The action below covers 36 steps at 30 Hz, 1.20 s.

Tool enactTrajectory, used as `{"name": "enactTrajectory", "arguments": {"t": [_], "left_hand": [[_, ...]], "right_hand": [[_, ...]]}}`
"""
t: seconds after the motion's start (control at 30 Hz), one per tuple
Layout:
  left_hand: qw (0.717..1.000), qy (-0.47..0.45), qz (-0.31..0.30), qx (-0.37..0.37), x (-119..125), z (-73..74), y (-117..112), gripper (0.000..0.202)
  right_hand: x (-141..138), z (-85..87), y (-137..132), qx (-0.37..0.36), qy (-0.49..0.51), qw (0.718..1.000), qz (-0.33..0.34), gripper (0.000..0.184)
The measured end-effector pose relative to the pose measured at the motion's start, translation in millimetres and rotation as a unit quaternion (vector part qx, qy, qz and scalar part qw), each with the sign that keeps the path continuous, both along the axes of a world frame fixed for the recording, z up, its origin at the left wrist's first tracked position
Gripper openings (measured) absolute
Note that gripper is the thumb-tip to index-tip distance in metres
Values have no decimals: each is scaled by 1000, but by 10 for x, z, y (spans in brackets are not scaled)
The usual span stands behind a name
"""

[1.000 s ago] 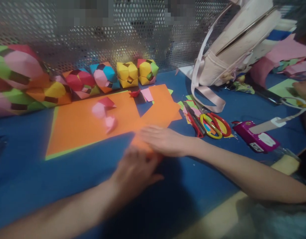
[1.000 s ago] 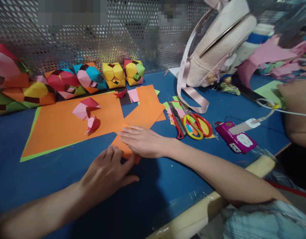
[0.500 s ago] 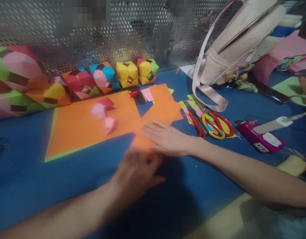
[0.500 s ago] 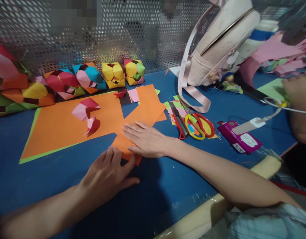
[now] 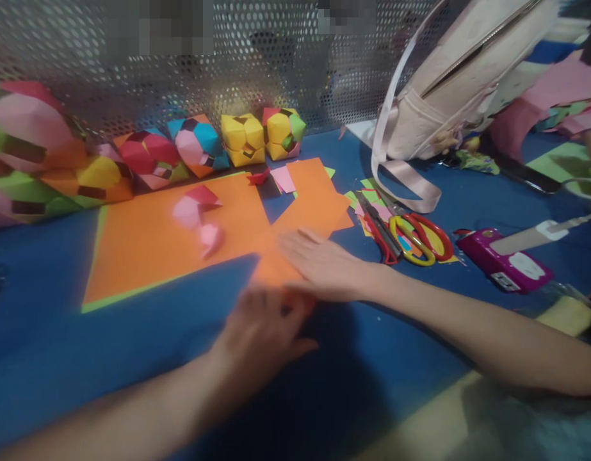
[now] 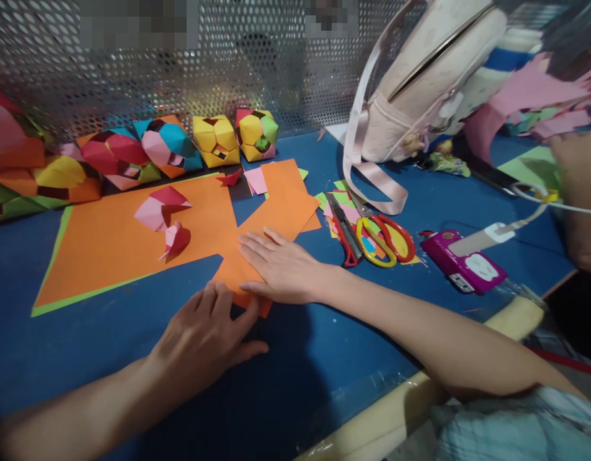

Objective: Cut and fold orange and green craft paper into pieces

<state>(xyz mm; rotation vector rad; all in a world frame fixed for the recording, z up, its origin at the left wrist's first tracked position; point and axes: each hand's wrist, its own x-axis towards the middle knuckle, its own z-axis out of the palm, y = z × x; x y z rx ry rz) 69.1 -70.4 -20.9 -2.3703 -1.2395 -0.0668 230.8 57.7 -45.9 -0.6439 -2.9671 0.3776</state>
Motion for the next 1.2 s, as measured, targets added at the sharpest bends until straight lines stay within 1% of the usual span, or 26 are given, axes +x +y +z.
{"name": "enactTrajectory", "arguments": {"t": [0.07,0.13,0.23,0.3,0.33,0.37,0.43,0.5,0.53,0.57,0.63,0.77,0.87,0.93,1.0,1.07,1.13,1.2], "left_hand": [[1000,0,1,-3,0,-2,-2,63],[1000,0,0,-5,-1,-2,-4,61],[1000,9,-8,-1,-6,4,-4,64],[1000,12,-5,-5,-10,3,-4,67],[1000,13,-2,-10,-12,-2,-5,68],[1000,12,2,-16,-15,-11,-6,68],[1000,7,0,-25,-25,-41,-8,67],[1000,-9,-14,-18,-43,-79,-8,65],[1000,-19,-21,-12,-54,-97,-6,62],[999,-26,-27,-7,-66,-112,-5,59],[999,-26,-33,-7,-86,-125,-1,54],[1000,4,-26,-11,-90,-82,4,50],[999,23,-15,-27,-62,-21,20,50],[998,32,-6,-60,-46,10,39,50],[996,37,6,-85,-44,24,60,50],[995,42,13,-88,-57,28,78,50],[995,45,10,-85,-73,39,89,48],[994,56,-1,-91,-82,72,94,45]], "right_hand": [[-17,8,-17,-6,5,1000,-10,84],[-17,33,-24,-28,9,999,-17,86],[37,100,-9,-95,18,995,-27,88],[93,153,-2,-136,48,988,-45,87],[116,177,-7,-145,71,986,-47,87],[131,199,-21,-145,95,984,-40,86],[127,227,-74,-137,122,983,15,85],[83,227,-135,-137,108,981,85,80],[54,215,-157,-139,93,980,107,77],[26,196,-169,-139,77,981,115,74],[-12,146,-154,-128,55,986,92,76],[2,59,-60,-104,42,994,9,96],[16,49,-22,-99,44,994,-3,103],[-2,69,1,-104,41,994,-1,102],[-21,129,36,-129,23,991,-2,95],[7,256,57,-164,9,986,-16,87],[135,456,10,-183,27,982,-38,83],[379,687,-133,-169,91,980,-41,83]]}}
